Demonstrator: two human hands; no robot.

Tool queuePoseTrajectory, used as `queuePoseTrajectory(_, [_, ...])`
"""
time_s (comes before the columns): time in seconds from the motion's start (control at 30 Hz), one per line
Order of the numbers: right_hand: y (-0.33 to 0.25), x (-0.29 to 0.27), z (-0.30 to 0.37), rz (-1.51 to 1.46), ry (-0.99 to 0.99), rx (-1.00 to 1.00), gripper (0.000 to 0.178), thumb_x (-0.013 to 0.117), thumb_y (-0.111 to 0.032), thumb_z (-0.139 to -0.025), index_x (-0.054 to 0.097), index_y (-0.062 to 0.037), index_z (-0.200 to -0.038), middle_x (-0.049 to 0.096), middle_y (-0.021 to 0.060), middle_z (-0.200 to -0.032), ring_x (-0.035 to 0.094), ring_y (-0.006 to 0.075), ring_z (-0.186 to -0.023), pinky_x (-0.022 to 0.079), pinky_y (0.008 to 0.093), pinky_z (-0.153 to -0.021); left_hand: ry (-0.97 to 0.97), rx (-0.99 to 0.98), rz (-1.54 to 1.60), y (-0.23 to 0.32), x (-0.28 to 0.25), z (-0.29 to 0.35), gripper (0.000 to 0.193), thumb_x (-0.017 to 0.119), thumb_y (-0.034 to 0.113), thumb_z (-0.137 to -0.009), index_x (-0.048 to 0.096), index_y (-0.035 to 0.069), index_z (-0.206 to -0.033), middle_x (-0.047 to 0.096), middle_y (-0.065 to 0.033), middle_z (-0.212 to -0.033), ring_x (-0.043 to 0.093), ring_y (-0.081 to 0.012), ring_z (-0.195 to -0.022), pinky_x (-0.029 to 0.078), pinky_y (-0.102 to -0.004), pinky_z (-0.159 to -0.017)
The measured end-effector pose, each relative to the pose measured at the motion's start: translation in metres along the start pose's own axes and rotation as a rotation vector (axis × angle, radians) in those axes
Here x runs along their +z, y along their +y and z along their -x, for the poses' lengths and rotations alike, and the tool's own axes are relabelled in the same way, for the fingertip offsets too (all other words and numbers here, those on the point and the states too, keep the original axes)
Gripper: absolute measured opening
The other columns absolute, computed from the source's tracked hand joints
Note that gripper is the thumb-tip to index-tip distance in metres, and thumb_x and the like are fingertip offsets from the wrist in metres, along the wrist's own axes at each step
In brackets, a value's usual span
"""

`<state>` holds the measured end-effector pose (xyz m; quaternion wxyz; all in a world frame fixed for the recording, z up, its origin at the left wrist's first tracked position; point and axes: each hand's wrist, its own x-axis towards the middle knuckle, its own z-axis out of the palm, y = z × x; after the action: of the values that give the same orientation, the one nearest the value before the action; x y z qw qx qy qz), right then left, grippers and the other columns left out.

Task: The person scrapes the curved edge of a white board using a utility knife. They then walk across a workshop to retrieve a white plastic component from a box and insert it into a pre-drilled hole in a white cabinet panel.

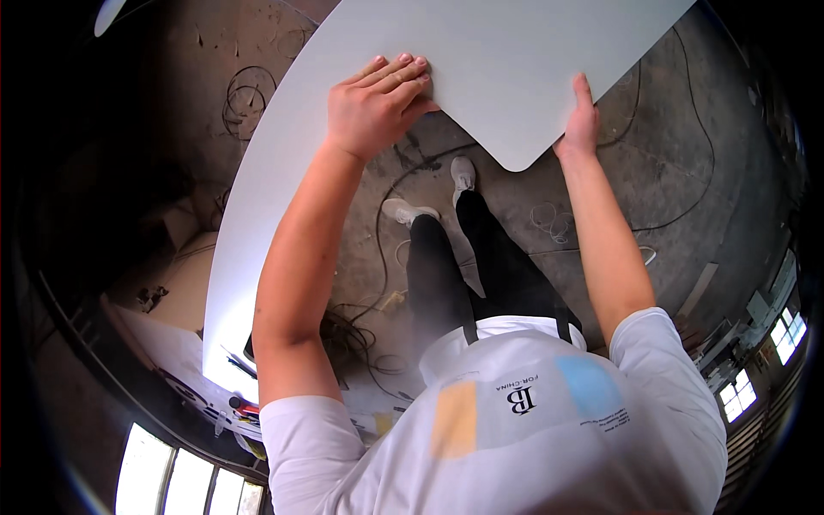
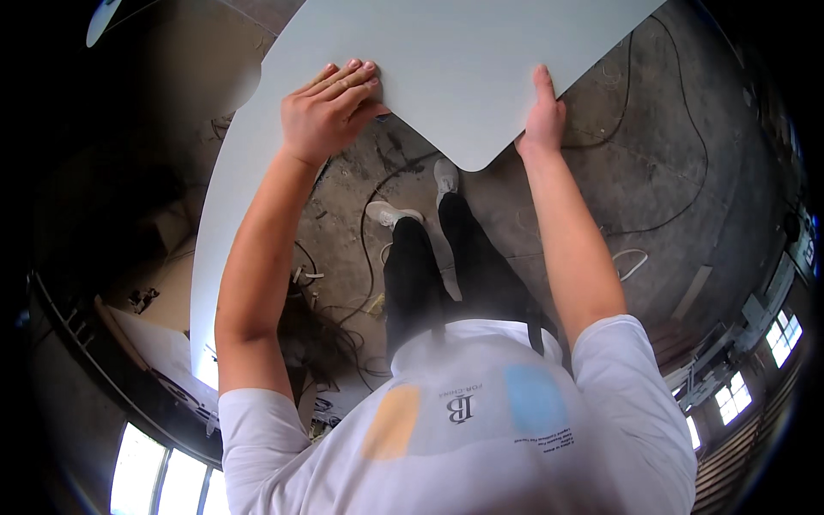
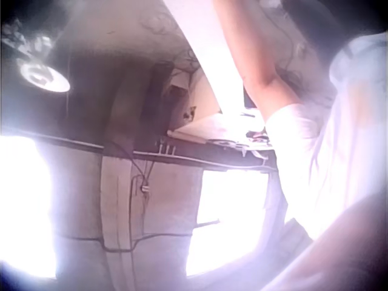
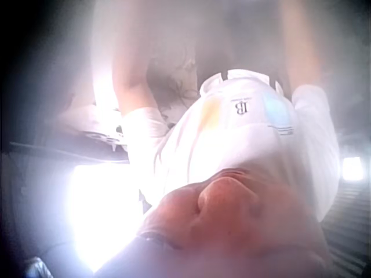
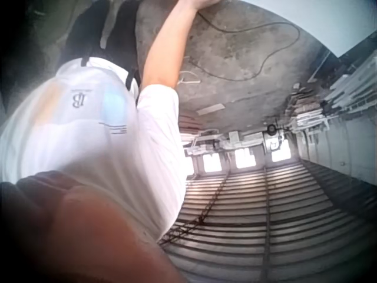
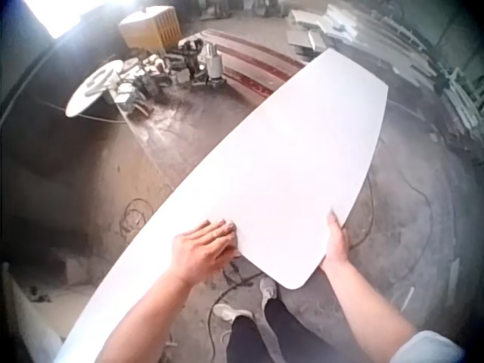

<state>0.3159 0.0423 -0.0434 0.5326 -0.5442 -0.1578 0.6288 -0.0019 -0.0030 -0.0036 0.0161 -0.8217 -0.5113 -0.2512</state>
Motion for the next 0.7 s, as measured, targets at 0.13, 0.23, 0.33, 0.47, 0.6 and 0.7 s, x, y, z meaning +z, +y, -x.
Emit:
queuePoseTrajectory(0.13, [0.002, 0.000, -0.002, 0.004, 0.014, -0.017, 0.050, 0.067, -0.034, -0.099, 0.060, 0.0075, -0.127, 0.067, 0.0147, -0.126, 0.068, 0.0270, -0.111, 0.057, 0.0406, -0.092, 0.020, 0.010, -0.002, -0.001, 0.001, 0.000, 0.024, 0.082, 0.034, -0.081, 0.076, 0.016, -0.095, 0.075, 0.0032, -0.119, 0.069, -0.0125, -0.116, 0.056, -0.0324, -0.100])
queuePoseTrajectory(0.23, [-0.003, 0.000, 0.001, 0.027, 0.009, -0.028, 0.051, 0.067, -0.034, -0.099, 0.060, 0.0077, -0.127, 0.067, 0.0146, -0.125, 0.068, 0.0275, -0.110, 0.058, 0.0412, -0.091, 0.028, 0.032, -0.021, 0.000, -0.001, -0.002, 0.023, 0.082, 0.033, -0.081, 0.075, 0.016, -0.095, 0.075, 0.0031, -0.119, 0.069, -0.0124, -0.116, 0.056, -0.0319, -0.100])
queuePoseTrajectory(0.33, [-0.007, 0.000, 0.003, 0.063, 0.002, -0.044, 0.052, 0.064, -0.035, -0.101, 0.058, 0.0072, -0.130, 0.066, 0.0144, -0.128, 0.067, 0.0280, -0.113, 0.056, 0.0414, -0.095, 0.015, 0.056, -0.025, 0.000, -0.003, -0.001, 0.022, 0.081, 0.031, -0.083, 0.075, 0.016, -0.098, 0.075, 0.0029, -0.120, 0.069, -0.0124, -0.117, 0.056, -0.0309, -0.099])
queuePoseTrajectory(0.47, [-0.011, -0.001, 0.004, 0.084, -0.011, -0.057, 0.052, 0.060, -0.035, -0.103, 0.057, 0.0065, -0.133, 0.066, 0.0145, -0.130, 0.066, 0.0283, -0.116, 0.054, 0.0410, -0.098, 0.004, 0.099, -0.045, 0.001, -0.006, 0.000, 0.017, 0.077, 0.024, -0.087, 0.074, 0.016, -0.102, 0.073, 0.0026, -0.124, 0.068, -0.0121, -0.118, 0.056, -0.0302, -0.100])
queuePoseTrajectory(0.6, [-0.013, -0.001, -0.010, 0.032, -0.033, -0.053, 0.050, 0.070, -0.031, -0.097, 0.059, 0.0074, -0.127, 0.066, 0.0137, -0.125, 0.067, 0.0270, -0.111, 0.056, 0.0416, -0.092, -0.031, 0.118, -0.067, 0.002, -0.013, 0.002, 0.014, 0.073, 0.016, -0.089, 0.074, 0.015, -0.103, 0.074, 0.0012, -0.122, 0.068, -0.0137, -0.118, 0.057, -0.0306, -0.097])
queuePoseTrajectory(0.7, [-0.009, 0.000, -0.013, 0.045, 0.014, -0.046, 0.049, 0.072, -0.030, -0.096, 0.060, 0.0066, -0.126, 0.067, 0.0129, -0.124, 0.067, 0.0260, -0.109, 0.056, 0.0411, -0.092, 0.041, -0.210, 0.131, 0.023, -0.032, 0.025, 0.012, 0.073, 0.009, -0.090, 0.074, 0.011, -0.101, 0.076, -0.0038, -0.107, 0.074, -0.0201, -0.097, 0.060, -0.0314, -0.078])
